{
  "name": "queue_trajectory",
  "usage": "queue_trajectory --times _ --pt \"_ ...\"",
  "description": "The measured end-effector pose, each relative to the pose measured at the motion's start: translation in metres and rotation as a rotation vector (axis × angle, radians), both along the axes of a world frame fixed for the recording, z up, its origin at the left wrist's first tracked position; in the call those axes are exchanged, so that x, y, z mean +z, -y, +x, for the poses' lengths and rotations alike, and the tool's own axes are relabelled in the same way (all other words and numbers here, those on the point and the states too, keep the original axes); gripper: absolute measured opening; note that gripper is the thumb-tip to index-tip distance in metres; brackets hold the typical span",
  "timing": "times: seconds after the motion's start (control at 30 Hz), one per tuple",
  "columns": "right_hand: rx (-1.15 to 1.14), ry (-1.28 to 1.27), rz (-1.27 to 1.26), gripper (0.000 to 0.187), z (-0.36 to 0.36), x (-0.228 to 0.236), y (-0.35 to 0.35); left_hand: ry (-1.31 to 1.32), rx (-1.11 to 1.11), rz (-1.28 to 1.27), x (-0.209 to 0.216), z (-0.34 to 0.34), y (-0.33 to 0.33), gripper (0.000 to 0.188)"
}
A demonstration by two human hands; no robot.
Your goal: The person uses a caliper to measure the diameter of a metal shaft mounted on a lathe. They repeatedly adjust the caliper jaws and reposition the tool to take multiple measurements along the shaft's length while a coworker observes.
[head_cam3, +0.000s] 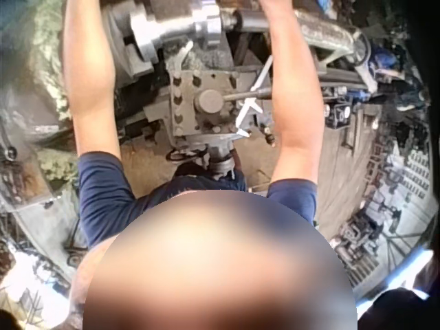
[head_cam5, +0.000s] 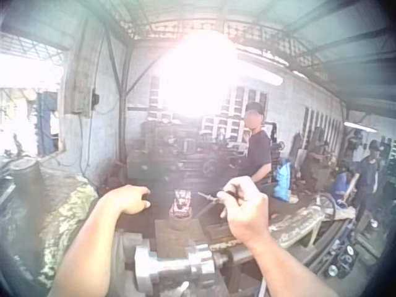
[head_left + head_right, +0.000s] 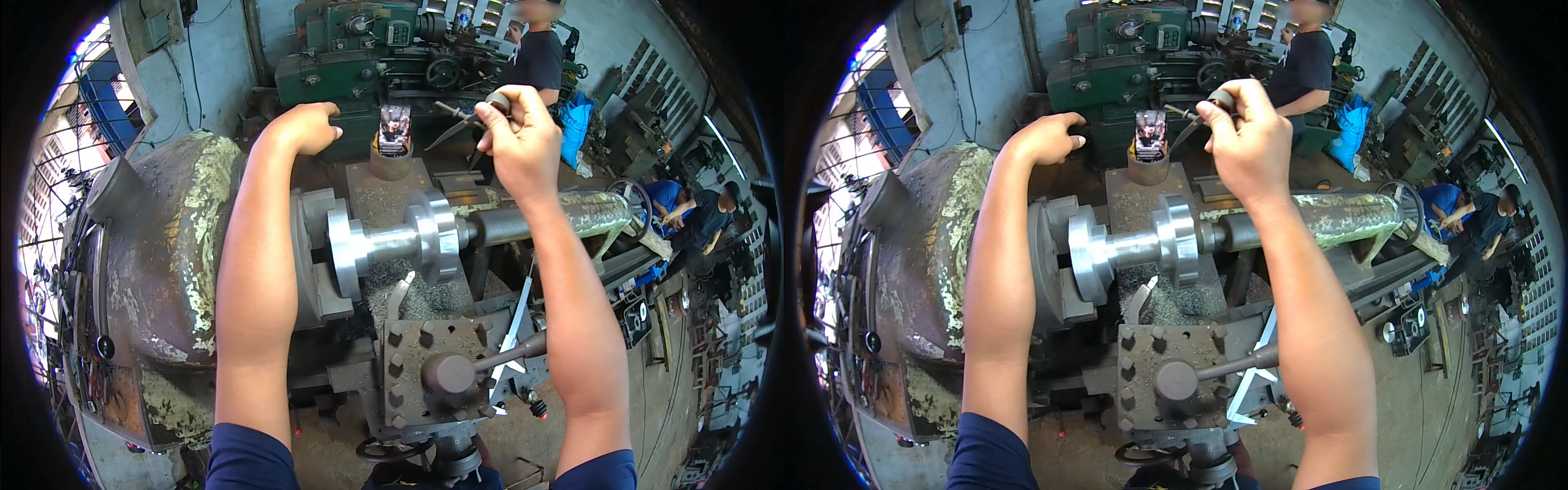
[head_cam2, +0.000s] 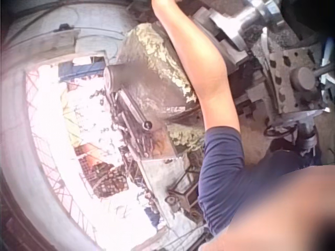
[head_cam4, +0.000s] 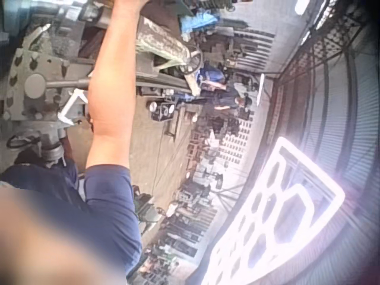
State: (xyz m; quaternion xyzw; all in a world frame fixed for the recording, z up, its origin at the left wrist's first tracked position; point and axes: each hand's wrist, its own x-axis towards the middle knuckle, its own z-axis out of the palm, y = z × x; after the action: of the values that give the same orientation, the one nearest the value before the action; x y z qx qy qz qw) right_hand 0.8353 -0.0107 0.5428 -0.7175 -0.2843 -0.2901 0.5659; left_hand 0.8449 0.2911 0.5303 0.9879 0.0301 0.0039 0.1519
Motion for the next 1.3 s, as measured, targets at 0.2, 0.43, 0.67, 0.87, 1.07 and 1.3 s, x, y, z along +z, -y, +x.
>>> queue_trajectory --times 0.2,0.43,0.67,0.87,1.07,1.3 --pt "0.096 -0.044 0.030 0.012 0.001 -0.001 0.002 -0.031 0.011 -0.085 0.010 -0.029 -0.005 0.054" --pt "0.395 -0.138 0.077 0.013 -0.004 -0.005 -0.008 0.147 -0.007 -0.109 0.004 -0.020 -0.027 0.056" --pt "0.492 -0.233 0.157 0.012 -0.013 -0.013 -0.023 0.043 -0.033 -0.156 -0.005 -0.010 -0.029 0.055" --pt "0.442 -0.251 0.042 0.011 -0.012 -0.010 -0.016 0.063 -0.065 -0.189 -0.010 -0.009 -0.033 0.049" --pt "0.459 -0.239 0.075 0.011 -0.021 -0.005 -0.016 0.142 -0.013 -0.224 -0.005 -0.013 -0.034 0.050" --pt "0.457 -0.265 0.053 0.016 -0.021 -0.009 -0.019 0.172 -0.083 -0.029 -0.001 -0.021 -0.029 0.052"
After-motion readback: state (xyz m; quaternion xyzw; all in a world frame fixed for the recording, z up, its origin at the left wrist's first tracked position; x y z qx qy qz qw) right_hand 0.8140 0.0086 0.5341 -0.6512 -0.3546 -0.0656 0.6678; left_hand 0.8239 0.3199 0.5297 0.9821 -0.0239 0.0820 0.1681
